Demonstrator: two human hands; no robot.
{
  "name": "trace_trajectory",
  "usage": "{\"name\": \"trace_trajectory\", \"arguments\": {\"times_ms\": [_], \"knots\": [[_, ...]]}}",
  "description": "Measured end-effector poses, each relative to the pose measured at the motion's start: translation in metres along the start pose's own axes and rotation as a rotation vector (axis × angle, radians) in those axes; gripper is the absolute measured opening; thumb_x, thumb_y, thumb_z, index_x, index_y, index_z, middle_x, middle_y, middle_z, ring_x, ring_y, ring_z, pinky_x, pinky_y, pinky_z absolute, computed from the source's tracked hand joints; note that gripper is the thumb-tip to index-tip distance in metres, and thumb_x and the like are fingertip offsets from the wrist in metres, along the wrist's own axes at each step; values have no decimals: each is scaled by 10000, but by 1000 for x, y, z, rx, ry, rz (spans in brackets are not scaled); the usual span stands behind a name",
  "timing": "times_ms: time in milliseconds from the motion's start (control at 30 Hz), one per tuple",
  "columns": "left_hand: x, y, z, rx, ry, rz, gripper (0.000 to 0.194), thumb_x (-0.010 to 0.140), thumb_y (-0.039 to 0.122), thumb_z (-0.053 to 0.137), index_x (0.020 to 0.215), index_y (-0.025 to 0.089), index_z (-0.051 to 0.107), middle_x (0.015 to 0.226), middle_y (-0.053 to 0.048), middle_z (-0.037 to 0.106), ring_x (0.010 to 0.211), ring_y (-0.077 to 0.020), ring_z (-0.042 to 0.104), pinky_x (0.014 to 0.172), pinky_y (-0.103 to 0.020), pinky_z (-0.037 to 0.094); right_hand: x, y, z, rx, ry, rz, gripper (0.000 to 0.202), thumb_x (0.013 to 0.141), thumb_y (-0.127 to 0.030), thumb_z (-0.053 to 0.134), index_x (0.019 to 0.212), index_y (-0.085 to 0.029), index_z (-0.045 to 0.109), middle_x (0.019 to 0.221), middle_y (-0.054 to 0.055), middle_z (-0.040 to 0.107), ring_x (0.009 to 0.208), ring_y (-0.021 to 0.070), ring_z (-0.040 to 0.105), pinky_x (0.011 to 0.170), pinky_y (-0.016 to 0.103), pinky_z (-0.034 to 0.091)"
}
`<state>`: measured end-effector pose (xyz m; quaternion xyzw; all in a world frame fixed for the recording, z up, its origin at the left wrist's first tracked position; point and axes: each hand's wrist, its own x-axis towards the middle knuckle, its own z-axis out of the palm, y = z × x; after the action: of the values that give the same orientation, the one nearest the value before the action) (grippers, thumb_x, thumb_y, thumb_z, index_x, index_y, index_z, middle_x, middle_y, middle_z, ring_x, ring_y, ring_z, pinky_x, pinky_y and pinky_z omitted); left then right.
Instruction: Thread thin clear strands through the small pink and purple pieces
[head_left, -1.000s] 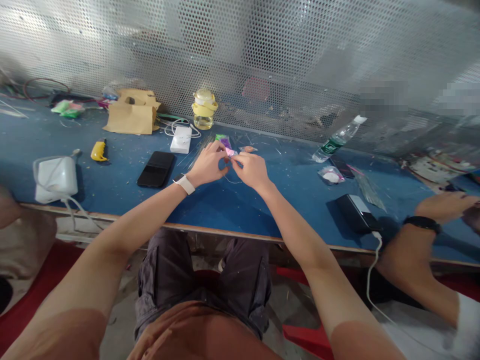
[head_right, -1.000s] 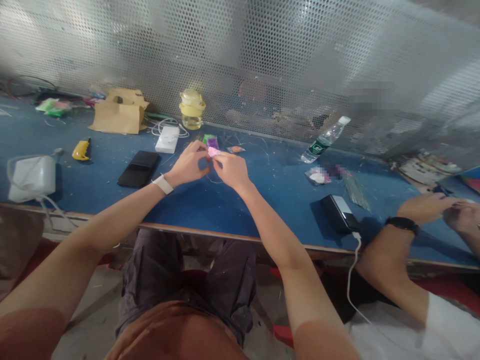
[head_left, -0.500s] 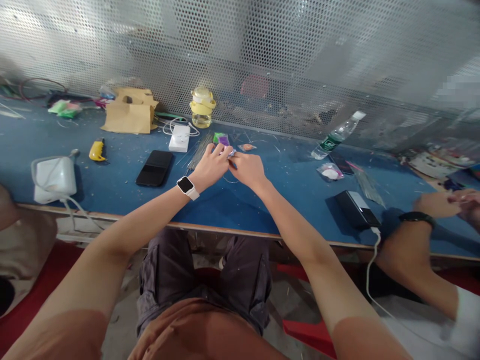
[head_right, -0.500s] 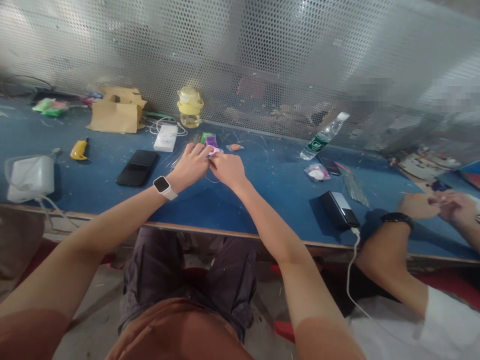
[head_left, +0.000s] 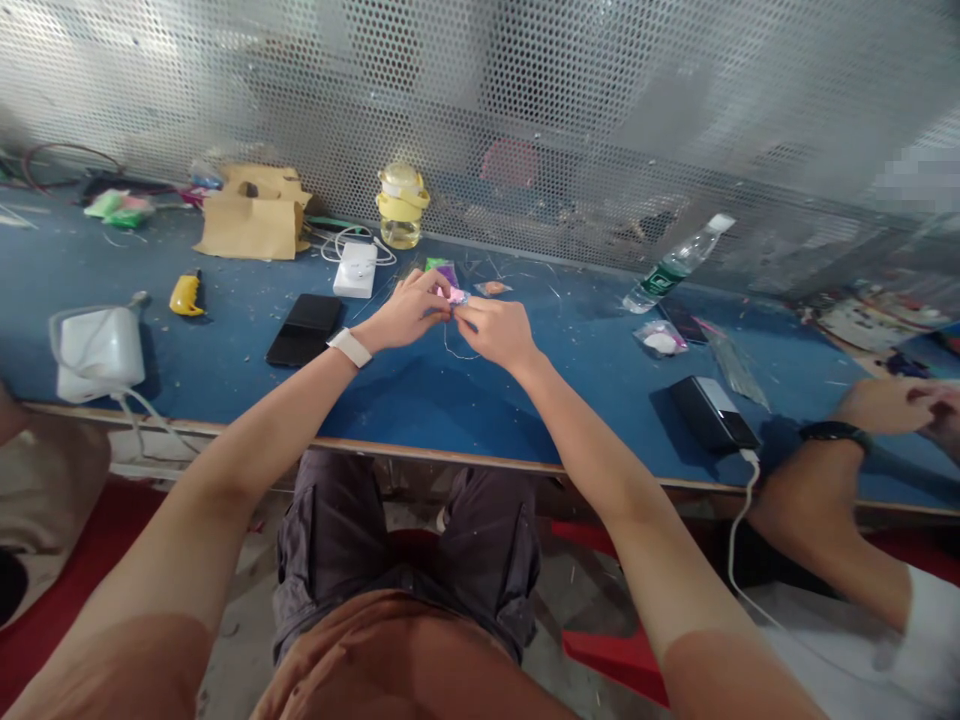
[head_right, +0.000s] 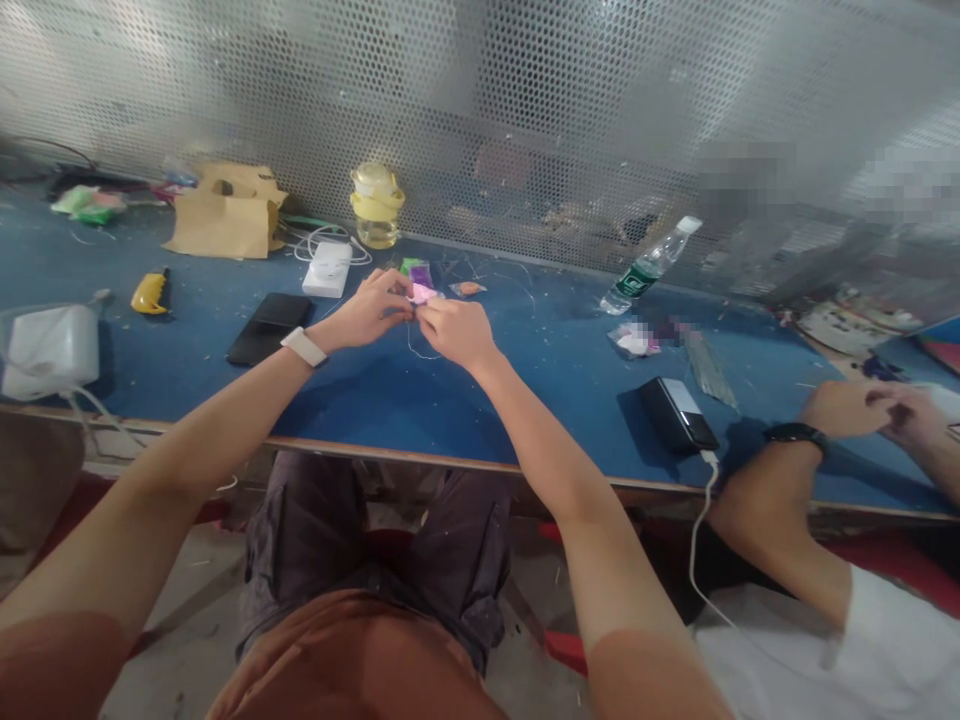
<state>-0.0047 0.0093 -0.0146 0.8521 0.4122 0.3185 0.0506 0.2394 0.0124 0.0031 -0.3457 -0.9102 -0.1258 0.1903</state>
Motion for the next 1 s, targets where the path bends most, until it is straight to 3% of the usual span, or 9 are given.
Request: {"name": "trace_trajectory", "arguments": {"times_ms": [133, 233, 400, 467, 633, 767, 933, 1000], "knots": [[1, -17, -19, -366, -150, 62, 220, 1100, 391, 770, 984, 250, 892, 1345, -135, 736, 1307, -304, 707, 1200, -514, 582, -4, -1, -5, 4, 27, -112, 534, 1238, -355, 401, 1083, -197, 887, 978, 110, 855, 911, 231, 732, 725, 400, 339], [1, -17, -24, -443, -231, 62, 270, 1113, 444, 758, 983, 256, 903, 1389, -142, 739, 1306, -306, 725, 1147, -488, 612, -6, -2, -4, 5, 28, -142, 573, 1252, -390, 375, 1085, -201, 890, 943, 102, 842, 892, 223, 727, 738, 390, 362], [3, -5, -8, -142, 112, 6, 134, 1090, 222, 729, 1082, 233, 862, 1416, -143, 698, 1392, -309, 655, 1290, -547, 517, -2, -4, 9, 155, 171, 124, 477, 1194, -349, 467, 1185, -181, 913, 1025, 124, 865, 941, 248, 761, 809, 365, 465], [3, 0, -3, -86, 154, -3, 147, 1099, 193, 706, 1103, 231, 848, 1394, -139, 691, 1367, -308, 658, 1260, -539, 534, -1, -5, 12, 228, 197, 199, 437, 1165, -352, 516, 1181, -180, 917, 993, 115, 857, 899, 247, 746, 822, 364, 483], [0, 8, -1, -38, 158, -7, 171, 1126, 193, 640, 1110, 226, 808, 1377, -147, 675, 1351, -317, 658, 1247, -539, 538, 1, -4, 10, 313, 191, 238, 377, 1153, -406, 608, 1169, -182, 910, 913, 82, 814, 807, 225, 685, 805, 347, 474], [0, 9, 2, -58, 133, -17, 157, 1121, 190, 625, 1094, 214, 778, 1363, -155, 661, 1322, -311, 668, 1235, -526, 556, 0, 1, 10, 300, 142, 205, 337, 1171, -363, 607, 1165, -192, 898, 937, 77, 799, 860, 224, 687, 849, 340, 487], [3, 2, 9, -235, 89, -82, 135, 1110, 203, 662, 1043, 208, 779, 1312, -145, 671, 1269, -290, 685, 1215, -521, 578, -4, 8, 9, 193, 124, 69, 439, 1232, -393, 499, 1229, -198, 892, 1105, 124, 846, 1091, 265, 754, 901, 356, 510], [3, -1, 7, -331, 40, -112, 140, 1094, 238, 693, 1010, 213, 802, 1272, -130, 689, 1241, -278, 691, 1201, -505, 584, -6, 11, 6, 136, 99, -3, 497, 1255, -406, 443, 1260, -196, 894, 1107, 132, 849, 1081, 264, 764, 865, 362, 496]]}}
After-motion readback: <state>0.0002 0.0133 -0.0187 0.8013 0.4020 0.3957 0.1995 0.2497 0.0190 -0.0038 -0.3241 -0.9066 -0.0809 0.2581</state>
